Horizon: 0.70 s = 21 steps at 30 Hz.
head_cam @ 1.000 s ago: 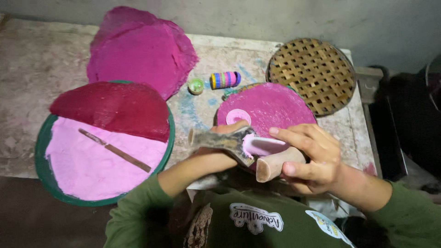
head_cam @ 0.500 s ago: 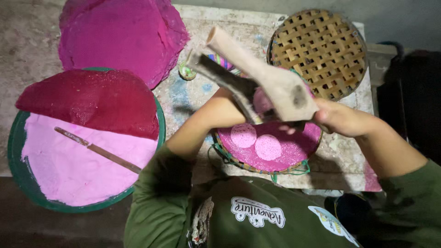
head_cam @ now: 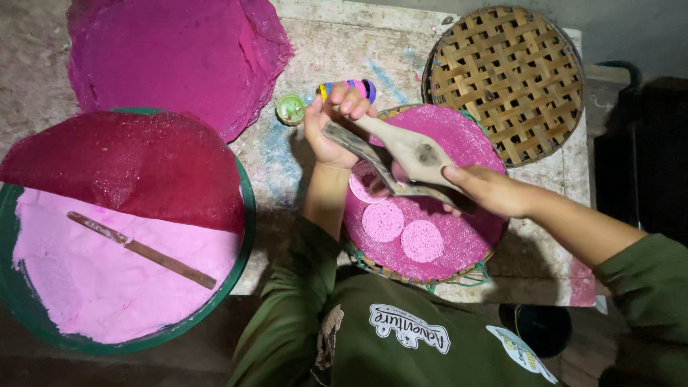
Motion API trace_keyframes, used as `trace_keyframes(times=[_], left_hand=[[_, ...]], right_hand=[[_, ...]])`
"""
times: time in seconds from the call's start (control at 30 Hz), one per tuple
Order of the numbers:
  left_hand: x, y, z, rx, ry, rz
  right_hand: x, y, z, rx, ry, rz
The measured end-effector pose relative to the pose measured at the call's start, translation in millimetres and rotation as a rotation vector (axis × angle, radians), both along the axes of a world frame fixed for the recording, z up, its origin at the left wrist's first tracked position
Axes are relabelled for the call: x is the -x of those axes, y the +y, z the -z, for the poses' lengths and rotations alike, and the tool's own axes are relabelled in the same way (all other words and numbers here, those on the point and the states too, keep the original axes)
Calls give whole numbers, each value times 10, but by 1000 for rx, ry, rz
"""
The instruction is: The person scoops pink dough from a large basin into a wooden hand-held extruder press and squeezes round dough discs onto a mesh tray, repeating the cycle and arranging the finished discs on the tray.
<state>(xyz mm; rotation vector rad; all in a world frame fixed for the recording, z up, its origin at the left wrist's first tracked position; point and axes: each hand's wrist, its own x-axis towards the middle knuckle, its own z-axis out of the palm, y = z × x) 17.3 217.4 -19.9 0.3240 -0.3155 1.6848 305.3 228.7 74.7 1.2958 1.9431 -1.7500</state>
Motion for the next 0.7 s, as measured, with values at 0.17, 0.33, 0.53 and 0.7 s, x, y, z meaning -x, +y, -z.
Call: trace_keyframes(times=[0.17,0.33,0.53,0.7], left_hand=[[256,58,117,-39,44,0],[210,1,125,24,35,-19],[192,96,-230,-17,78,-52],[321,39,-263,507,295,11]], right_hand=[[248,-124,138,-356,-2,-91],[291,-143,49,-211,6,-57],[283,-70,77,-332,-6,10],[242,-78,227,-198,214,57]])
